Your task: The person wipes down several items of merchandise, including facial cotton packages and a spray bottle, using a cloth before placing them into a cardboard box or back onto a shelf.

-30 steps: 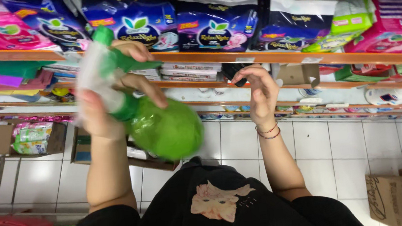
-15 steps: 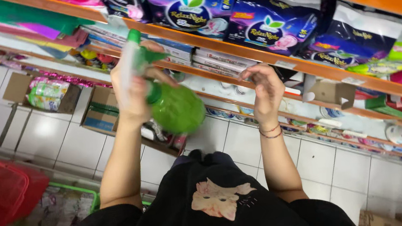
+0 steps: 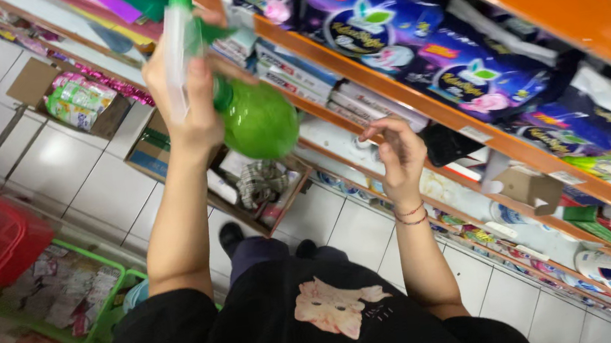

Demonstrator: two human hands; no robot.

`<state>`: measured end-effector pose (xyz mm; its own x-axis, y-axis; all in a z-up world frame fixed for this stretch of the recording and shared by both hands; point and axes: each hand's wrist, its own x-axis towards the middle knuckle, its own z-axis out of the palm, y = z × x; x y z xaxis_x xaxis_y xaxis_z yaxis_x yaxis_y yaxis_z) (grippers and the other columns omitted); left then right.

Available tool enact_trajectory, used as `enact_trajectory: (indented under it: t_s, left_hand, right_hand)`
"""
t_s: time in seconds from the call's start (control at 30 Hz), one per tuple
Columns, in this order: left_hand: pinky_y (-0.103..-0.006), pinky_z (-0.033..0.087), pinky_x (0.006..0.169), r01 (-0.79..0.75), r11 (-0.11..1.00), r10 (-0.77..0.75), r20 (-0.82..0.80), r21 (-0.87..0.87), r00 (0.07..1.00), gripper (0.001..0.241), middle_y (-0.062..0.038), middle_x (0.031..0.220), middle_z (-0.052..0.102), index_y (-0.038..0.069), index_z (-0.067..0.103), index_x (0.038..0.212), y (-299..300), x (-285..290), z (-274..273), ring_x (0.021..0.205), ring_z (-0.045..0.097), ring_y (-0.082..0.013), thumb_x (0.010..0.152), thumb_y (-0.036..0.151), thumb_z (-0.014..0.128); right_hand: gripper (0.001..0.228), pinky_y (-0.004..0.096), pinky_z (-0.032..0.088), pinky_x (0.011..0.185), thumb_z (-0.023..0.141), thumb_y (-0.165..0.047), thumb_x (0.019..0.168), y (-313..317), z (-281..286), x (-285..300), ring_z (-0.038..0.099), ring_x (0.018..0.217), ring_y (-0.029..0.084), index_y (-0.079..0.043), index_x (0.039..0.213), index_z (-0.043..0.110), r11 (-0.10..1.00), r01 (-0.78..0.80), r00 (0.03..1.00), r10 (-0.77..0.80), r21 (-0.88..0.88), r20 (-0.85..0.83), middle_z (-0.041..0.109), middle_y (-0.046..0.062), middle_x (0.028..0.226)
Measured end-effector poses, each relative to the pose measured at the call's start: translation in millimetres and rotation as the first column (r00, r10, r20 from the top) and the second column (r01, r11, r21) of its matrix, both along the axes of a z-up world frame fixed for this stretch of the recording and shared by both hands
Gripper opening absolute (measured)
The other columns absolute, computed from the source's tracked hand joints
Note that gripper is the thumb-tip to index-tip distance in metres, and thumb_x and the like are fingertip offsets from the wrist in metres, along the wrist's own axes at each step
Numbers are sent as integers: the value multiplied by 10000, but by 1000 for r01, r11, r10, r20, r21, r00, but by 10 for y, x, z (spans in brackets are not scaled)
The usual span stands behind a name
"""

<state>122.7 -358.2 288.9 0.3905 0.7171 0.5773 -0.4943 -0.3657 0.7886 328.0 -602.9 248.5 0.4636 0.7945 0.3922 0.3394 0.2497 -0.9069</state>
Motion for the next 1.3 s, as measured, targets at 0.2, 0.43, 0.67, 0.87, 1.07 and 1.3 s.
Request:
enact_trajectory:
  t_s: [0.2,0.43,0.67,0.87,1.07,1.3]
  left_hand:
    - [-392,545,771,-150,928,197,-106,340,975,411,-181,1107,651,-30,624,1216,805,-91,-47,852,709,-340,1094,353,542]
    - [-412,552,866,30,929,41,-182,369,983,346,-233,1141,617,-41,579,1244,1508,-69,-144,965,660,-408,1060,236,677]
    - [-437,531,896,142,894,-84,-153,424,985,380,-213,1105,590,-55,554,1307,1845,41,-112,1014,631,-421,1067,211,680]
    - [-460,506,845,183,865,-129,-146,467,981,380,-213,1093,558,-51,551,1262,1782,188,-124,977,601,-425,1063,237,699]
    - [-468,510,855,189,879,-132,-157,438,979,355,-201,1063,554,-27,569,1251,1679,308,-94,988,609,-417,1060,240,703]
    - [-446,536,856,111,934,-81,-100,339,992,402,-201,1071,563,-63,548,1284,1768,204,-206,958,627,-401,1021,199,703]
  right_hand:
    - [371,381,551,939,643,-301,1065,604,-225,-426,645,1002,215,32,1225,605,999,26,999,-25,24,-44,644,108,1075]
    - [351,383,555,943,646,-277,1057,1403,-416,-1034,648,1003,215,32,1221,609,990,122,990,-117,67,-78,644,110,1082]
    - [324,377,545,958,636,-248,1060,1768,-483,-1287,651,997,211,30,1225,605,982,189,979,-188,1,-73,649,104,1050]
    - [312,364,555,944,632,-242,1060,1848,-469,-1219,664,987,208,20,1226,600,981,193,978,-192,2,-75,659,98,1048]
    - [310,349,538,936,623,-232,1066,1864,-475,-1001,660,981,206,28,1234,606,983,184,982,-185,-23,-32,657,102,1044]
    - [308,358,549,914,619,-230,1062,1939,-545,-909,663,958,208,30,1227,596,989,146,989,-147,-37,-34,671,110,1034]
